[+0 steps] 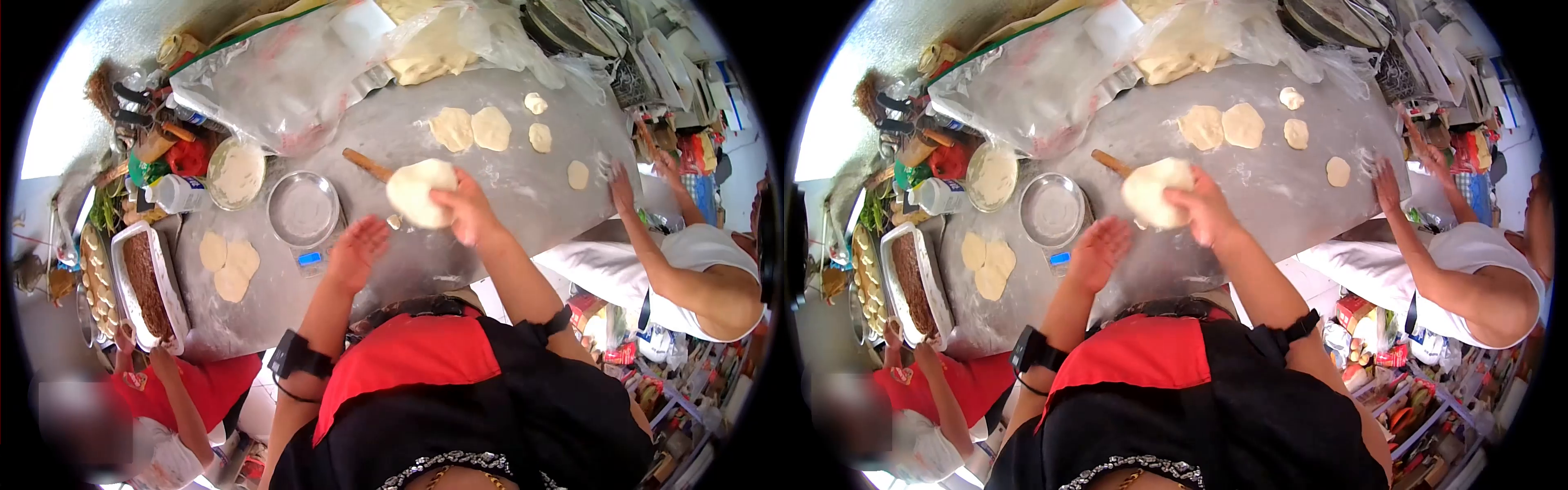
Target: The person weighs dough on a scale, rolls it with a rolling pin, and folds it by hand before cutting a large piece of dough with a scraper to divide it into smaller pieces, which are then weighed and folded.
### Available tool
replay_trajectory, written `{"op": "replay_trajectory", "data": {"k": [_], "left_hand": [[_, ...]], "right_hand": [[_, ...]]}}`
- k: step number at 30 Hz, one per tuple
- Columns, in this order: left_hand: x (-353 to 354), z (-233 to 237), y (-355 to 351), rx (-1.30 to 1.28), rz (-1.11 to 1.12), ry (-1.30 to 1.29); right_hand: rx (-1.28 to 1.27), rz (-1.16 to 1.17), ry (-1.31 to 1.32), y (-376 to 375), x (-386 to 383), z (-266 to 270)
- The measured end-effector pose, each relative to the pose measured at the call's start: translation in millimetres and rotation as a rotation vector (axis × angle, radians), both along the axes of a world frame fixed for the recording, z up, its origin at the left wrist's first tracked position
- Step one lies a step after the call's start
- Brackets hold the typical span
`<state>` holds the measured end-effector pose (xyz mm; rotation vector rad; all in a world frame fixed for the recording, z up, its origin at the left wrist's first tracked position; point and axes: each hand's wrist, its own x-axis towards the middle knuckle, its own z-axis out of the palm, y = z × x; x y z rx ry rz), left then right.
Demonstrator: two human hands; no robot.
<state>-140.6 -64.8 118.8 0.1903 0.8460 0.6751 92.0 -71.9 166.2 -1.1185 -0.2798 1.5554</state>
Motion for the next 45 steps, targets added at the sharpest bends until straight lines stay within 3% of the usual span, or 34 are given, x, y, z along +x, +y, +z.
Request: {"op": "replay_trajectory", "data": {"k": [1,3,6,9,11,14,18,21,23,24,25,27,29,33,37,39,40,42,44,45], "left_hand": [[13,-1,-1,-0.074,0.003,-0.153],[35,19,3,-0.262,0.064,-0.362],[36,26,6,-0.154,-0.003,-0.563],[23,37,11,-0.196,0.046,-0.432],[19,51,16,-0.195,0.083,-0.371],[12,59,18,-0.091,0.098,-0.355],[7,52,13,-0.065,0.147,-0.293],[1,40,9,-0.056,0.091,-0.192],[-3,29,8,-0.089,0.023,-0.114],[-12,28,0,-0.115,0.003,-0.06],[-20,29,-7,-0.134,0.032,-0.081],[-29,25,-8,-0.141,0.08,-0.152],[-41,25,-16,-0.118,0.142,-0.133],[-88,20,-28,-0.064,0.282,-0.145],[-163,11,-36,-0.004,0.508,-0.131],[-201,-7,-38,0.023,0.627,0.055],[-201,4,-37,-0.098,0.681,0.423],[-206,7,-37,-0.156,0.787,0.841],[-218,-16,-46,-0.048,0.914,0.944],[-213,-14,-48,-0.016,0.834,0.873]], "right_hand": [[0.031,0.065,0.048,-5,-5,6],[-0.03,0.13,-0.144,-4,3,2],[-0.097,0.026,-0.427,14,52,-35],[-0.177,-0.234,-0.933,51,123,-83],[-0.359,-0.292,-1.28,73,177,-134],[-0.539,-0.271,-1.386,88,192,-138],[-0.574,-0.219,-0.942,96,199,-165],[-0.266,-0.191,-0.852,82,191,-150],[-0.117,-0.346,-0.714,63,187,-153],[-0.257,-0.263,-0.603,46,188,-142],[-0.247,-0.421,-0.453,36,169,-133],[-0.079,-0.408,-0.217,15,151,-118],[-0.166,-0.402,-0.073,-17,156,-148],[-0.256,-0.378,-0.01,-53,122,-141],[-0.135,-0.211,-0.014,-57,105,-131],[-0.123,-0.157,-0.119,-39,77,-105],[-0.107,-0.109,-0.134,-29,55,-79],[-0.059,0.0,-0.041,-8,10,-43],[0.025,0.212,0.02,12,-37,-5],[0.052,0.237,0.04,21,-59,3]]}}
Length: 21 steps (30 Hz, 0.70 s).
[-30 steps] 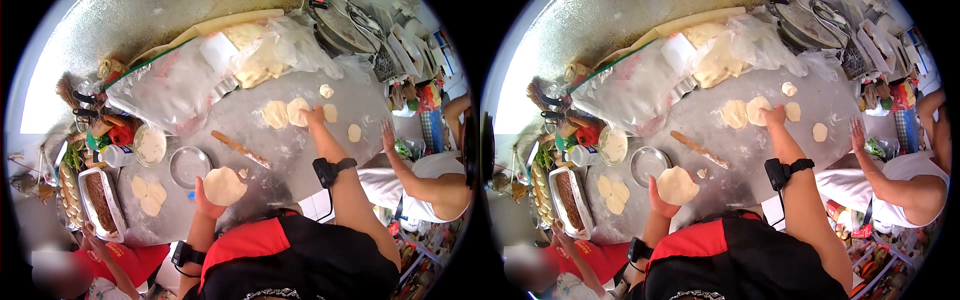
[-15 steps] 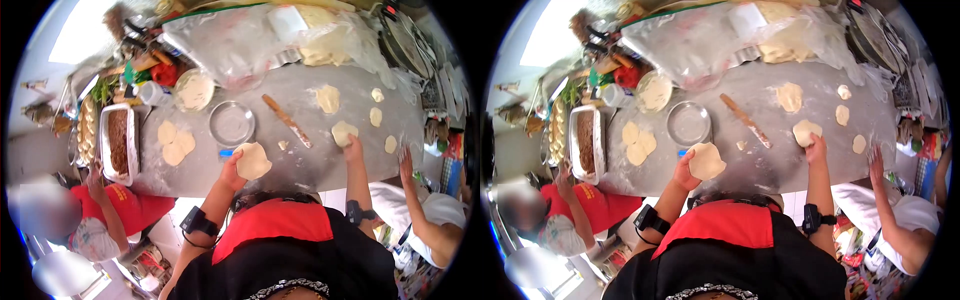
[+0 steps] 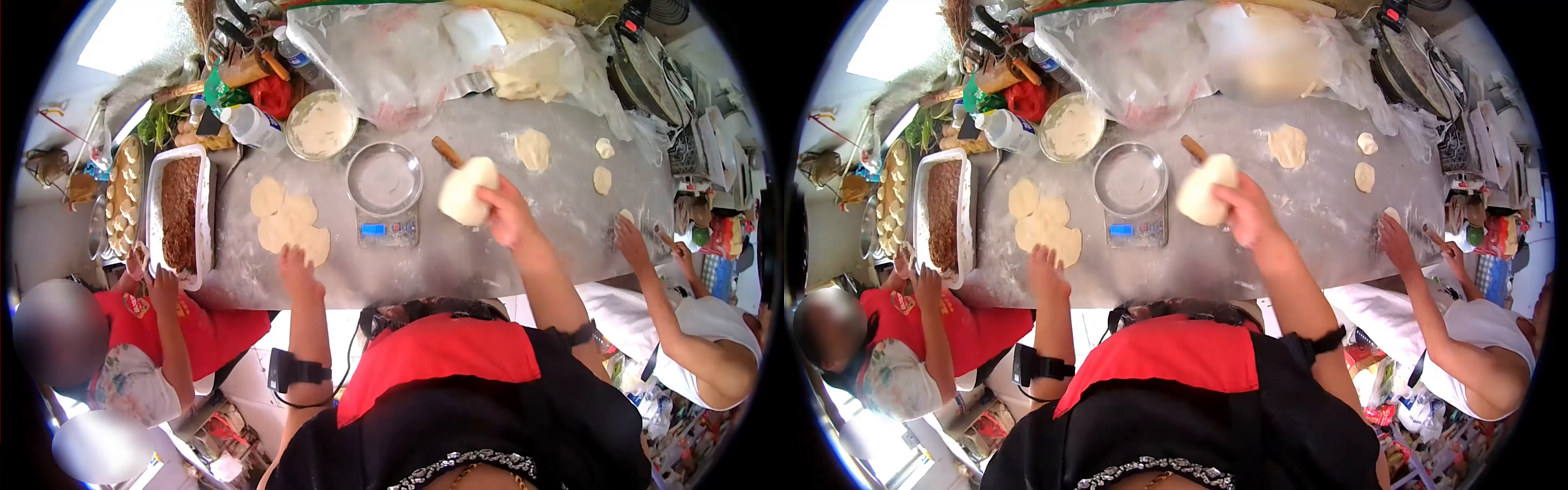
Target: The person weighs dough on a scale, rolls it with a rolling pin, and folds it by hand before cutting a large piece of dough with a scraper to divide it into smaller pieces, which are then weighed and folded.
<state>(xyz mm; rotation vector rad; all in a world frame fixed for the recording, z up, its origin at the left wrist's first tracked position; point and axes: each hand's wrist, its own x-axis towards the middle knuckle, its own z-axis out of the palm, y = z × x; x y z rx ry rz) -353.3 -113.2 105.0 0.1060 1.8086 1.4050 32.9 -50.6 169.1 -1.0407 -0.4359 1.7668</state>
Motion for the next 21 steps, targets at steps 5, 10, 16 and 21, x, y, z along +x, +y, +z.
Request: {"op": "replay_trajectory", "data": {"k": [5,10,16,21], "left_hand": [[50,24,8,0.038,-0.288,-0.201],[72,35,21,0.151,-0.376,-0.442],[102,62,61,0.582,-0.422,-1.267],[58,44,71,0.441,-0.502,-0.809]], "right_hand": [[0.009,0.111,0.123,47,-77,11],[-0.029,0.265,0.074,58,-114,11],[0.023,0.5,-0.095,64,-96,29],[-0.059,-0.116,-0.762,110,35,-47]]}}
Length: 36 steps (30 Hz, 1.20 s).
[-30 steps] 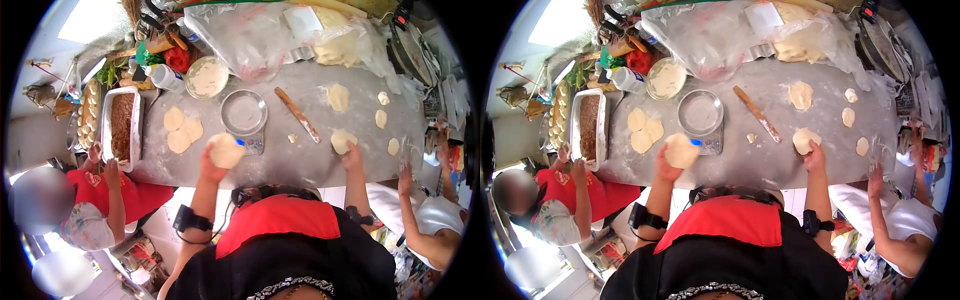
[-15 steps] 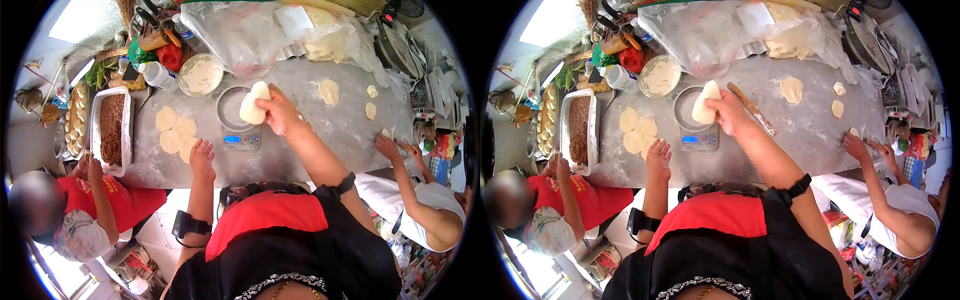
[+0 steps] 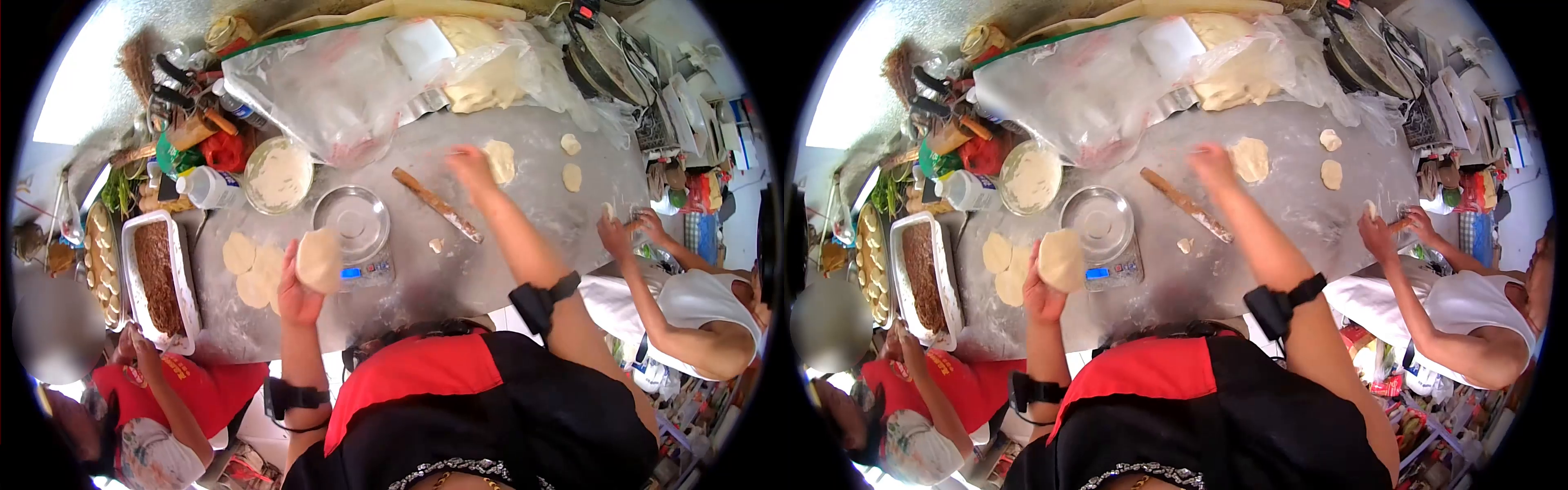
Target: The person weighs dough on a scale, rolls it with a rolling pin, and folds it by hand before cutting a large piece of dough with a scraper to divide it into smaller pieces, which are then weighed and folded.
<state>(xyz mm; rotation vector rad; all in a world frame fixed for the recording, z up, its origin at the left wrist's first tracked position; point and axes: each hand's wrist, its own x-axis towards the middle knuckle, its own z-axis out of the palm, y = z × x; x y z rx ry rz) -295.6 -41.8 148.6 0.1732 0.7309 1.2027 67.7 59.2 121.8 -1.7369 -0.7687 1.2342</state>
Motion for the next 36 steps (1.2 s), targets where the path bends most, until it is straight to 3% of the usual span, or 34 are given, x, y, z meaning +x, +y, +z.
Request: {"op": "replay_trajectory", "data": {"k": [1,2,4,7,8,11,14,15,16,17,20,23,26,32,35,36], "left_hand": [[-14,-4,-1,-0.027,0.014,0.051],[-25,-8,-2,-0.052,0.029,0.105],[-48,-14,-11,-0.132,0.077,0.045],[-95,-49,-30,-0.24,0.128,-0.031],[-106,-61,-42,-0.281,0.139,-0.058],[-94,-76,-47,-0.462,0.168,0.397],[-66,-75,-48,-0.307,-0.1,1.074],[-57,-75,-47,-0.201,-0.22,1.281],[-51,-78,-48,-0.034,-0.3,1.402],[-47,-91,-52,-0.051,-0.384,1.439],[-12,-93,-56,-0.028,-0.292,1.625],[-7,-99,-55,0.0,-0.229,1.506],[-7,-97,-59,0.317,-0.37,1.715],[-16,-115,-61,0.128,-0.323,1.499],[-14,-111,-61,0.207,-0.184,1.59],[-16,-110,-59,0.105,-0.088,1.414]], "right_hand": [[0.055,-0.142,-0.243,2,33,-32],[-0.012,-0.218,-0.546,1,70,-65],[-0.26,-0.297,-0.898,-3,115,-101],[-0.244,-0.318,-0.932,-9,135,-115],[-0.238,-0.304,-0.746,-9,141,-123],[-0.257,-0.21,-0.112,-9,143,-107],[-0.072,-0.107,0.039,-9,157,-147],[-0.065,-0.138,0.062,-8,138,-134],[-0.054,-0.176,0.077,-10,117,-92],[-0.045,-0.219,0.085,-17,101,-60],[-0.001,-0.142,0.202,-40,82,-29],[0.039,-0.02,0.407,-72,56,-6],[0.036,0.092,0.559,-100,26,18],[-0.091,0.247,0.503,-111,-44,47],[-0.039,0.316,0.545,-94,-85,66],[-0.043,0.314,0.515,-89,-95,68]]}}
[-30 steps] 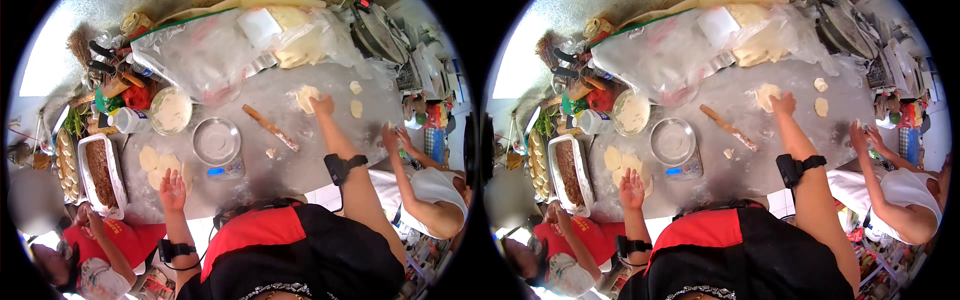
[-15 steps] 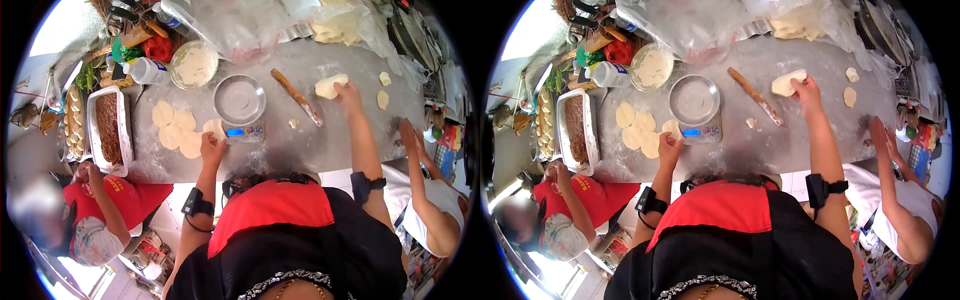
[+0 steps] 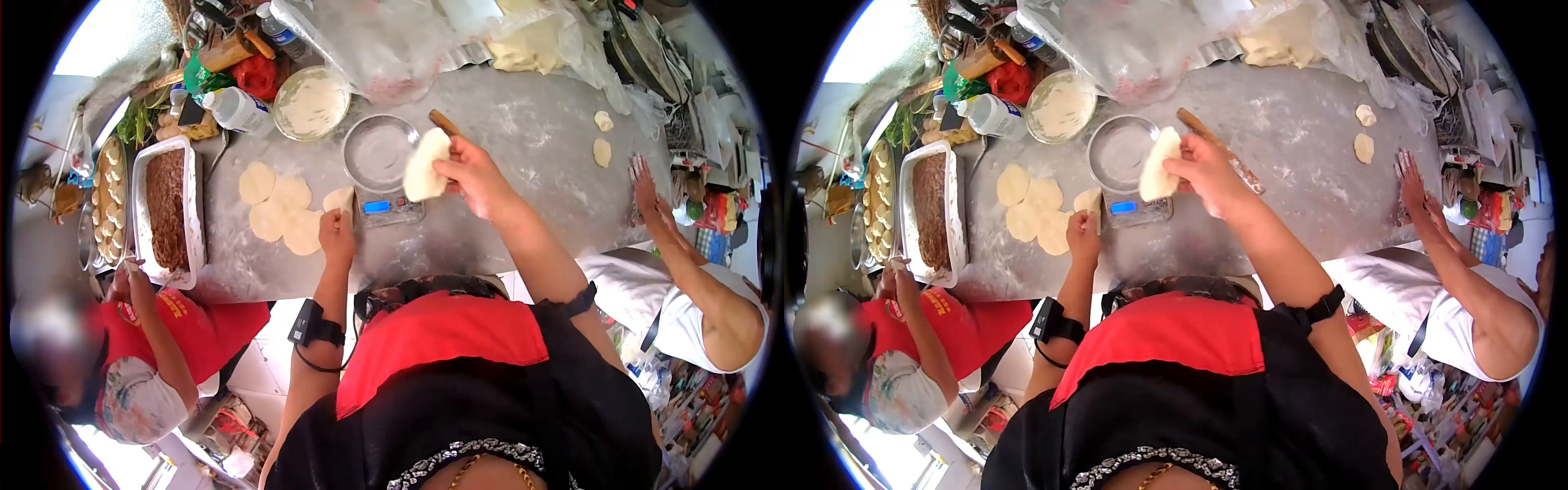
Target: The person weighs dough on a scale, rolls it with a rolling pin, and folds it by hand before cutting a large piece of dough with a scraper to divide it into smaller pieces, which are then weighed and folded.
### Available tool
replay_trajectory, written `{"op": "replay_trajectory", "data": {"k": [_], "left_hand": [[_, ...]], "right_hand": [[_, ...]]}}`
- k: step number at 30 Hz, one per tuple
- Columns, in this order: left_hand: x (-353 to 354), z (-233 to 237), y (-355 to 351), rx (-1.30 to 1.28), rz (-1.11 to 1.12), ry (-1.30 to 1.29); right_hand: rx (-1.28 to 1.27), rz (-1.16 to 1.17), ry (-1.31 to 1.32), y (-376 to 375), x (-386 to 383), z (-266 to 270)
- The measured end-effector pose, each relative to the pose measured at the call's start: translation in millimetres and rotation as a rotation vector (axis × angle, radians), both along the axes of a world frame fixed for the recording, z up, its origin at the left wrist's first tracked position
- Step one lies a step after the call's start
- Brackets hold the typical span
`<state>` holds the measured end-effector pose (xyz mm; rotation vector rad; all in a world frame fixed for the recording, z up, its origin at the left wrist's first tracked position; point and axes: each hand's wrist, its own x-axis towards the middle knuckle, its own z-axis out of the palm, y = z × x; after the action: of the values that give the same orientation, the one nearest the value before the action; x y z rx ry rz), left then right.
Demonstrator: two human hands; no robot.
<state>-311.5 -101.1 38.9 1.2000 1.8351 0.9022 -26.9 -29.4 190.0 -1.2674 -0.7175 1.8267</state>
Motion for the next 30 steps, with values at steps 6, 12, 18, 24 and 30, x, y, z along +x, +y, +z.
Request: {"op": "replay_trajectory", "data": {"k": [6,12,18,24,30], "left_hand": [[-49,35,32,-0.094,0.422,-1.144],[-125,44,50,-0.093,0.591,-1.152],[-202,6,3,0.011,0.664,-1.023],[-182,16,-21,0.234,0.911,-0.137],[-155,32,-7,0.119,0.785,-0.307]], "right_hand": [[-0.011,-0.04,-0.24,-3,-8,-24],[-0.11,-0.143,-0.372,-44,29,-65],[-0.174,-0.236,-0.413,-76,64,-89],[-0.217,-0.206,-0.473,-85,61,-92],[-0.202,-0.167,-0.467,-83,52,-97]]}}
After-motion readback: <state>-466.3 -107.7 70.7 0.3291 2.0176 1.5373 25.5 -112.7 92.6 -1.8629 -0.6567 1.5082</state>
